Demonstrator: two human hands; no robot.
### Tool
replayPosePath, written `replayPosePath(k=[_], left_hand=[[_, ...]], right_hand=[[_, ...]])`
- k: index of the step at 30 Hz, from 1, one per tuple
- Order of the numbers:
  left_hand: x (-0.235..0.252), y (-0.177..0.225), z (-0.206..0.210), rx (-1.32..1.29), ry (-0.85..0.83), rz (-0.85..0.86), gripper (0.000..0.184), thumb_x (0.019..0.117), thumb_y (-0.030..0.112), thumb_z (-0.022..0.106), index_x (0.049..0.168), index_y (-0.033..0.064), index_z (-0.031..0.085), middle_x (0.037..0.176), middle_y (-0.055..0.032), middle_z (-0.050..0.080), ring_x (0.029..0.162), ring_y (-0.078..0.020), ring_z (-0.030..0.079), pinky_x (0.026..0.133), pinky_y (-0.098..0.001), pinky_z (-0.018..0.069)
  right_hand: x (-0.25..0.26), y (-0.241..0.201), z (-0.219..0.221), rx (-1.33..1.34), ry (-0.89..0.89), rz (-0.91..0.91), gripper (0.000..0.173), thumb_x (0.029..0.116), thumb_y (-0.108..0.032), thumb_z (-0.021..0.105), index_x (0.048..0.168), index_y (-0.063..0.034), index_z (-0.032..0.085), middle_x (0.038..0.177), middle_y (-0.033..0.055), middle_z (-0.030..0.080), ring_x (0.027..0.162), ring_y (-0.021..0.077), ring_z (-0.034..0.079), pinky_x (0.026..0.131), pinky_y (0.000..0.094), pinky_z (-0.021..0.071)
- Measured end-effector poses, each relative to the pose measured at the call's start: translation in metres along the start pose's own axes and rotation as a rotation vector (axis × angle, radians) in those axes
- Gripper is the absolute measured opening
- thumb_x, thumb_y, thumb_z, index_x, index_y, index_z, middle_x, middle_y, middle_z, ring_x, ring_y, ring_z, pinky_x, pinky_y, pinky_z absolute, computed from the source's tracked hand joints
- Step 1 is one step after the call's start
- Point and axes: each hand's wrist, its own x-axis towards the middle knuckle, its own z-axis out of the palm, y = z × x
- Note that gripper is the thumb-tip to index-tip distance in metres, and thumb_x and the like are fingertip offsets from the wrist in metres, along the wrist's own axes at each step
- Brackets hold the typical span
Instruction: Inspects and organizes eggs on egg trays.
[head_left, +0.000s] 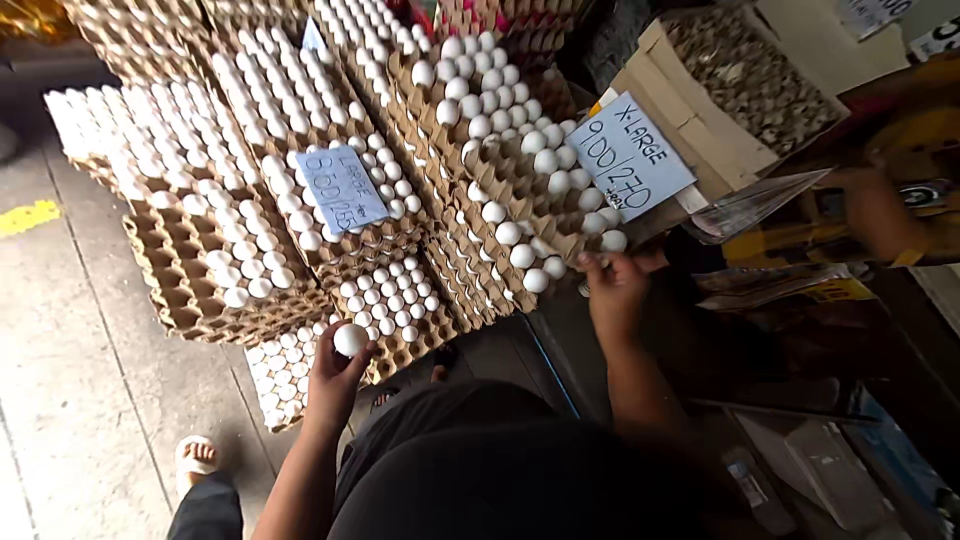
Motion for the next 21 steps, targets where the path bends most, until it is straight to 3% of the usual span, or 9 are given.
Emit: replayPosePath(k=[4, 8, 10, 12, 15, 17, 18, 20, 21], left_hand=[[0.012, 0.004, 0.017, 0.022, -0.073, -0.031, 0.060, 0.0919, 0.017, 0.070, 0.142, 0.0002, 0.042, 0.115, -0.0066, 0.066, 0.089, -0.0082, 0.069, 0.078, -0.0234, 0.0593], [0.025, 0.007, 0.038, 0.086, -0.160, -0.021, 0.063, 0.0911, 0.021, 0.071, 0.143, 0.0010, 0.043, 0.116, -0.0073, 0.067, 0.091, -0.0085, 0.069, 0.079, -0.0245, 0.0593], [0.029, 0.012, 0.046, 0.093, -0.196, -0.009, 0.064, 0.0907, 0.020, 0.072, 0.144, 0.0009, 0.042, 0.118, -0.0075, 0.067, 0.095, -0.0082, 0.070, 0.082, -0.0243, 0.0597], [0.031, 0.017, 0.052, 0.098, -0.213, 0.000, 0.062, 0.0911, 0.018, 0.072, 0.143, 0.0004, 0.042, 0.118, -0.0076, 0.067, 0.093, -0.0077, 0.069, 0.080, -0.0233, 0.0596], [0.032, 0.023, 0.052, 0.119, -0.211, 0.016, 0.062, 0.0915, 0.014, 0.072, 0.144, 0.0002, 0.042, 0.117, -0.0070, 0.067, 0.090, -0.0065, 0.069, 0.077, -0.0223, 0.0597], [0.027, 0.026, 0.048, 0.129, -0.190, 0.020, 0.063, 0.0905, 0.014, 0.071, 0.144, -0.0007, 0.042, 0.118, -0.0080, 0.066, 0.092, -0.0068, 0.069, 0.079, -0.0224, 0.0597], [0.024, 0.028, 0.045, 0.136, -0.175, 0.025, 0.064, 0.0904, 0.014, 0.072, 0.144, -0.0015, 0.041, 0.119, -0.0084, 0.066, 0.094, -0.0066, 0.069, 0.080, -0.0225, 0.0596], [0.017, 0.032, 0.037, 0.159, -0.134, 0.033, 0.065, 0.0897, 0.014, 0.072, 0.144, -0.0027, 0.041, 0.119, -0.0089, 0.066, 0.096, -0.0065, 0.069, 0.082, -0.0227, 0.0597], [0.014, 0.033, 0.033, 0.168, -0.117, 0.038, 0.065, 0.0902, 0.015, 0.072, 0.144, -0.0028, 0.041, 0.119, -0.0091, 0.065, 0.097, -0.0068, 0.069, 0.083, -0.0231, 0.0595]], right_hand=[[-0.025, 0.025, 0.021, 0.004, -0.033, -0.048, 0.028, 0.0961, -0.023, 0.073, 0.096, 0.0055, 0.072, 0.082, 0.0150, 0.065, 0.067, 0.0166, 0.057, 0.064, 0.0323, 0.0523], [-0.044, 0.029, 0.016, -0.040, -0.185, 0.033, 0.046, 0.0934, -0.034, 0.076, 0.118, 0.0044, 0.071, 0.091, 0.0180, 0.070, 0.071, 0.0216, 0.060, 0.070, 0.0392, 0.0548], [-0.044, 0.032, 0.006, -0.041, -0.140, -0.005, 0.050, 0.0942, -0.038, 0.074, 0.124, 0.0023, 0.070, 0.080, 0.0121, 0.064, 0.066, 0.0179, 0.053, 0.065, 0.0360, 0.0497], [-0.031, 0.035, -0.012, -0.060, -0.074, 0.009, 0.044, 0.0989, -0.034, 0.068, 0.126, 0.0007, 0.069, 0.075, 0.0114, 0.062, 0.063, 0.0201, 0.055, 0.062, 0.0385, 0.0515], [0.020, 0.052, -0.042, -0.049, -0.047, 0.199, 0.046, 0.1059, -0.034, 0.058, 0.136, 0.0004, 0.059, 0.100, 0.0232, 0.069, 0.084, 0.0344, 0.067, 0.079, 0.0537, 0.0570], [0.062, 0.074, -0.054, 0.041, -0.031, 0.345, 0.056, 0.1059, -0.039, 0.056, 0.144, 0.0016, 0.053, 0.121, 0.0284, 0.067, 0.103, 0.0391, 0.068, 0.093, 0.0566, 0.0548], [0.080, 0.085, -0.055, 0.089, -0.019, 0.434, 0.061, 0.1046, -0.044, 0.057, 0.145, 0.0005, 0.052, 0.123, 0.0281, 0.065, 0.102, 0.0378, 0.067, 0.091, 0.0558, 0.0546], [0.109, 0.099, -0.052, 0.156, -0.036, 0.588, 0.069, 0.1026, -0.056, 0.055, 0.144, -0.0014, 0.053, 0.115, 0.0257, 0.062, 0.087, 0.0333, 0.059, 0.077, 0.0538, 0.0511], [0.121, 0.102, -0.051, 0.160, -0.060, 0.626, 0.070, 0.1016, -0.059, 0.056, 0.140, -0.0005, 0.056, 0.113, 0.0253, 0.063, 0.088, 0.0341, 0.061, 0.078, 0.0555, 0.0521]])
